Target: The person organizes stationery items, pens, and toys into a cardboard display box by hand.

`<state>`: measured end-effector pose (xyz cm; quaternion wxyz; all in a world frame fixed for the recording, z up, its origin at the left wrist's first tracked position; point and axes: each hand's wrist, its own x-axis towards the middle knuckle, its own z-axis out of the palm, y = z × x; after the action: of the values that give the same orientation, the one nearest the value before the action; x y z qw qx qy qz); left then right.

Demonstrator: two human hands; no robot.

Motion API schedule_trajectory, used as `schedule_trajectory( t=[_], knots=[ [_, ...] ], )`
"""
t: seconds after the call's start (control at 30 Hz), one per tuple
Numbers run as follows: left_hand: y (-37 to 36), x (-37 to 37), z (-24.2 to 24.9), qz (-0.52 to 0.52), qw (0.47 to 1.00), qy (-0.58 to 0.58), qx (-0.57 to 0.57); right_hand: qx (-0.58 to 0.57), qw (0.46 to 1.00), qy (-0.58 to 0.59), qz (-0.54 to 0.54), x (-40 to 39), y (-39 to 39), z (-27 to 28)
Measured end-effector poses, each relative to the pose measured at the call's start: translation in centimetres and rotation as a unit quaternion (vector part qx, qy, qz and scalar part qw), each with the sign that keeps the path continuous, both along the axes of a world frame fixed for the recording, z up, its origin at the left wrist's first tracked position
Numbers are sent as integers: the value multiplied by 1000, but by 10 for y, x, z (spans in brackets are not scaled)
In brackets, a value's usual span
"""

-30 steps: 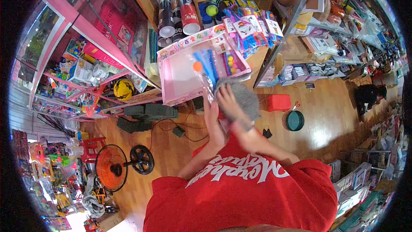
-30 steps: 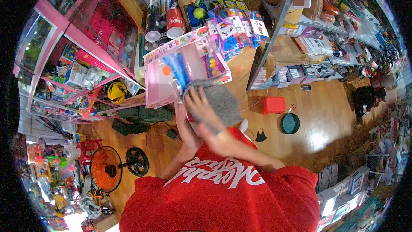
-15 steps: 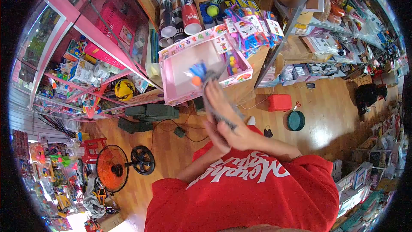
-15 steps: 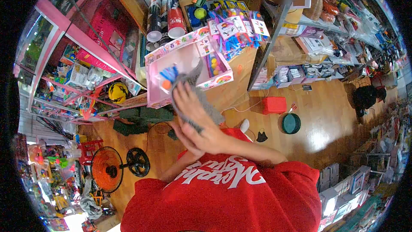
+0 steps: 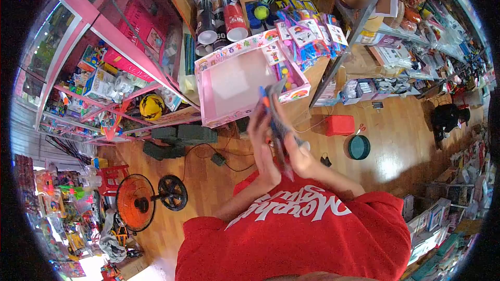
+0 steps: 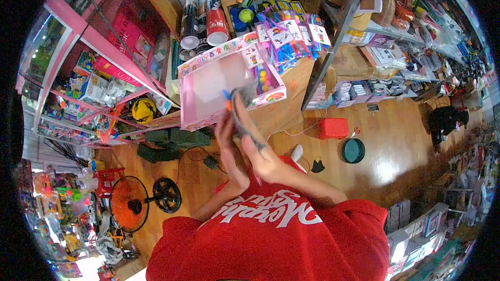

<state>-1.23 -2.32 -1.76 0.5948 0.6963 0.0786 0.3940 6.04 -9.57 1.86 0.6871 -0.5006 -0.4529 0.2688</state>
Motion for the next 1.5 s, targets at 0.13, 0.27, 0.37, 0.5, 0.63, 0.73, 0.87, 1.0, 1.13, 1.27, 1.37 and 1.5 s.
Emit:
schedule_trajectory(
  t=[0.13, 0.27, 0.37, 0.5, 0.63, 0.73, 0.87, 1.0, 1.13, 1.27, 1.37, 1.5],
  knots=[
    [9, 1, -1, 59, 996, -37, -54, -42, 996, -58, 61, -30, -12, 3],
    [-11, 2, 27, 1, 997, 21, -70, 11, 999, -35, -5, -21, 0, 0],
    [-23, 0, -32, -15, 999, -49, 8, 29, 997, -36, -61, 4, 13, 5],
    [-14, 10, -9, 9, 995, -96, -19, 35, 998, -58, -11, 2, 15, 3],
    [3, 15, 10, 71, 984, -104, -130, -44, 989, -119, 71, -16, -2, 3],
    [18, 16, 18, 123, 961, -98, -229, -64, 992, -95, 61, -17, -11, -6],
    [26, 35, 23, 124, 975, -118, -143, -130, 990, -54, -27, -1, -24, -2],
    [26, 47, 20, 42, 981, -132, -134, -191, 965, -79, -160, 30, -46, -10],
    [21, 55, 29, -26, 990, -46, -128, -229, 945, -19, -233, 70, -77, 0],
    [21, 65, 33, -55, 989, -22, -135, -168, 903, 48, -392, 112, -89, 5],
    [25, 72, 32, -49, 988, -22, -143, -146, 875, 39, -460, 156, -83, 10],
    [25, 83, 38, 6, 993, -11, -114, -67, 865, 48, -495, 206, -52, 5]
  ],
)
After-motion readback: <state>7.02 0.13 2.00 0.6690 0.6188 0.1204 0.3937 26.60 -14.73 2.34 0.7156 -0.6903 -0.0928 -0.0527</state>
